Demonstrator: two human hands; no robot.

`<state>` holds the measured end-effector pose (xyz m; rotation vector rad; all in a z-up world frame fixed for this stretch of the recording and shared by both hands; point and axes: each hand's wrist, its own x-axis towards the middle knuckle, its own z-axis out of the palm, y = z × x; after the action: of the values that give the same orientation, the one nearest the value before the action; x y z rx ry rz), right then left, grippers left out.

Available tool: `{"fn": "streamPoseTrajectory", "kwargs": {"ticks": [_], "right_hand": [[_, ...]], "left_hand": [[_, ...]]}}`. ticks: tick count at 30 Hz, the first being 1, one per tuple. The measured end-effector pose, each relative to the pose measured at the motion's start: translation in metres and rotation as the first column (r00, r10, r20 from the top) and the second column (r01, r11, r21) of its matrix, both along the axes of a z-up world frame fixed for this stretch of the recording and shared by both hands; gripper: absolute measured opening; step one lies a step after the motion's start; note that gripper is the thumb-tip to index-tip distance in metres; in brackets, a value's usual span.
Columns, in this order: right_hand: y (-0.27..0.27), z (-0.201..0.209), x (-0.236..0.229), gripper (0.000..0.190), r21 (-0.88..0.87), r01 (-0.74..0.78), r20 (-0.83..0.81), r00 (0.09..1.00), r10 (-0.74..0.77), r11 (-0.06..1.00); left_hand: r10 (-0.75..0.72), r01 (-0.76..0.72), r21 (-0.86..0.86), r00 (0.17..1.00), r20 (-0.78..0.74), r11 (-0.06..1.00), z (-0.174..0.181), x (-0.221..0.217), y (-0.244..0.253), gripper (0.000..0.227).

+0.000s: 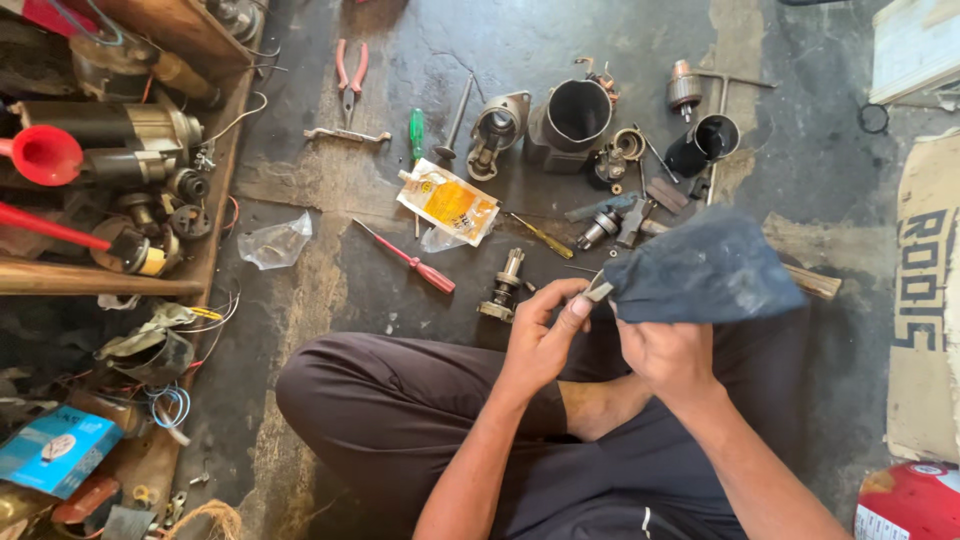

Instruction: The person sits on the floor and cleans a small metal part with a dark cloth. They then insert the part into a cylindrical motor component, apply oil from a bottle, and rotate the internal mechanism. The person wipes the assembly with a pink cloth and continues to handle the motor parts.

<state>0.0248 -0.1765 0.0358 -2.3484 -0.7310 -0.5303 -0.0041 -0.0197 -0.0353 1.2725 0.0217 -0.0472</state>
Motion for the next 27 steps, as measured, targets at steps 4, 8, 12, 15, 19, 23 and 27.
{"fn": "streamPoseTrajectory", "kwargs": {"ticks": [4,8,12,15,19,23,27], "right_hand": [[0.010,-0.002,-0.002,0.016,-0.080,0.004,0.083,0.997,0.002,0.997],[0.009,-0.017,-0.016,0.012,0.153,0.021,-0.166,0.986,0.005,0.988],[-0.003,-0.035,-0.034,0.011,0.389,0.202,-0.517,0.855,0.031,0.899],[-0.014,-0.049,-0.045,0.021,0.567,0.345,-0.700,0.680,0.217,0.748],[-0.037,-0.057,-0.038,0.037,0.667,0.722,-0.572,0.341,0.746,0.182],[-0.062,-0.040,-0.027,0.051,0.486,0.851,-0.517,0.462,0.721,-0.197],[-0.087,-0.027,-0.026,0.065,0.784,0.613,-0.340,0.556,0.758,-0.098]], "left_hand": [[0.072,-0.072,-0.010,0.997,0.003,0.997,-0.002,-0.002,-0.004,0.025],[0.086,-0.090,0.070,0.995,0.054,0.993,0.002,-0.004,-0.002,0.022],[0.130,-0.190,0.278,0.967,0.218,0.942,0.015,-0.004,-0.003,0.018],[0.095,-0.195,0.367,0.957,0.274,0.909,0.024,0.001,0.002,0.016],[-0.008,-0.146,0.418,0.938,0.346,0.897,0.031,0.003,0.008,0.016],[-0.028,-0.072,0.323,0.956,0.293,0.944,0.032,0.005,0.006,0.018],[-0.066,0.040,0.111,0.968,0.241,0.993,0.028,0.000,0.007,0.025]]}}
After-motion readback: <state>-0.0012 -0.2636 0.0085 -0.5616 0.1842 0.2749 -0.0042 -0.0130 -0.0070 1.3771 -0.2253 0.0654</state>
